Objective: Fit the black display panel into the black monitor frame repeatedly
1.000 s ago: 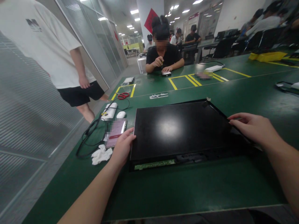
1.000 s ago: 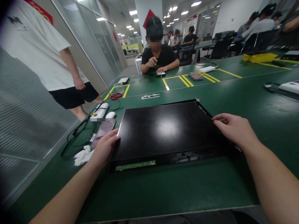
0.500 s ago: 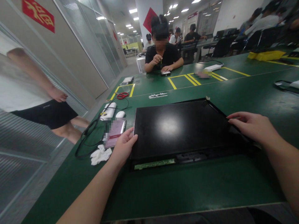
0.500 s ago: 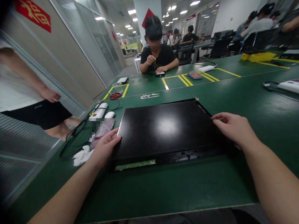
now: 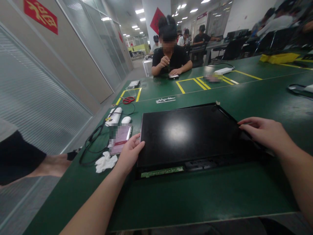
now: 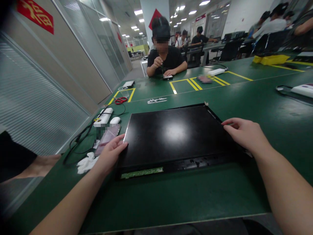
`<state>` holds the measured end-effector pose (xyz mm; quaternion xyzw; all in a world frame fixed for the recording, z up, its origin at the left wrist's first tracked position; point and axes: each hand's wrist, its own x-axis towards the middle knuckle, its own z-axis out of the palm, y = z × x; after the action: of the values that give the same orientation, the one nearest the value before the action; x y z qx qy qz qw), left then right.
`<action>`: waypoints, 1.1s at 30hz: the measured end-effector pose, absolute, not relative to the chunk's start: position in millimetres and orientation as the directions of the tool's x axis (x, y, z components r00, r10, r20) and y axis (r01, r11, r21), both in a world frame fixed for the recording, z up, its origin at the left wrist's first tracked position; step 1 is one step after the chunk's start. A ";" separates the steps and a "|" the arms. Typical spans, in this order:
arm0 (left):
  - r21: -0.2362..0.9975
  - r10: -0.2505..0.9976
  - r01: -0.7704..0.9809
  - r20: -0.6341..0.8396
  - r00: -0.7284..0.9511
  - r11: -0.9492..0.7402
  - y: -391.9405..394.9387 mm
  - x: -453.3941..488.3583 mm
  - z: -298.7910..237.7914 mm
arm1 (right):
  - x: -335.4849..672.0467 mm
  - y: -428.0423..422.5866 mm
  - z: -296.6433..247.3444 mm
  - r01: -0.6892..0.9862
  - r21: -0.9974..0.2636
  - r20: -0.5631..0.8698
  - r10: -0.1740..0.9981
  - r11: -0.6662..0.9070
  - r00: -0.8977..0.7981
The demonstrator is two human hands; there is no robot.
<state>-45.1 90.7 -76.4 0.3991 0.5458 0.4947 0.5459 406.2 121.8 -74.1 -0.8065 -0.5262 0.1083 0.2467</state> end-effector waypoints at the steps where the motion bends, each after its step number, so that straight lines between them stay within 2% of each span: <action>1: 0.976 0.976 -0.103 -0.200 -0.087 0.190 90.6 -45.2 -76.3 | 407.2 122.2 -74.8 0.794 -0.511 0.076 0.903 -0.330 0.424; 11: 0.976 0.977 -0.104 -0.198 -0.078 0.189 90.1 -45.3 -77.6 | 404.9 122.1 -70.7 0.782 -0.501 0.039 0.893 -0.371 0.449; 33: 0.972 0.971 -0.110 -0.217 -0.100 0.206 89.1 -42.7 -74.5 | 413.7 123.2 -75.9 0.785 -0.513 0.050 0.901 -0.348 0.432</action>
<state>-42.7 89.1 -74.5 0.3899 0.5521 0.4950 0.5460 413.7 123.2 -75.9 -0.8119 -0.5191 0.1215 0.2380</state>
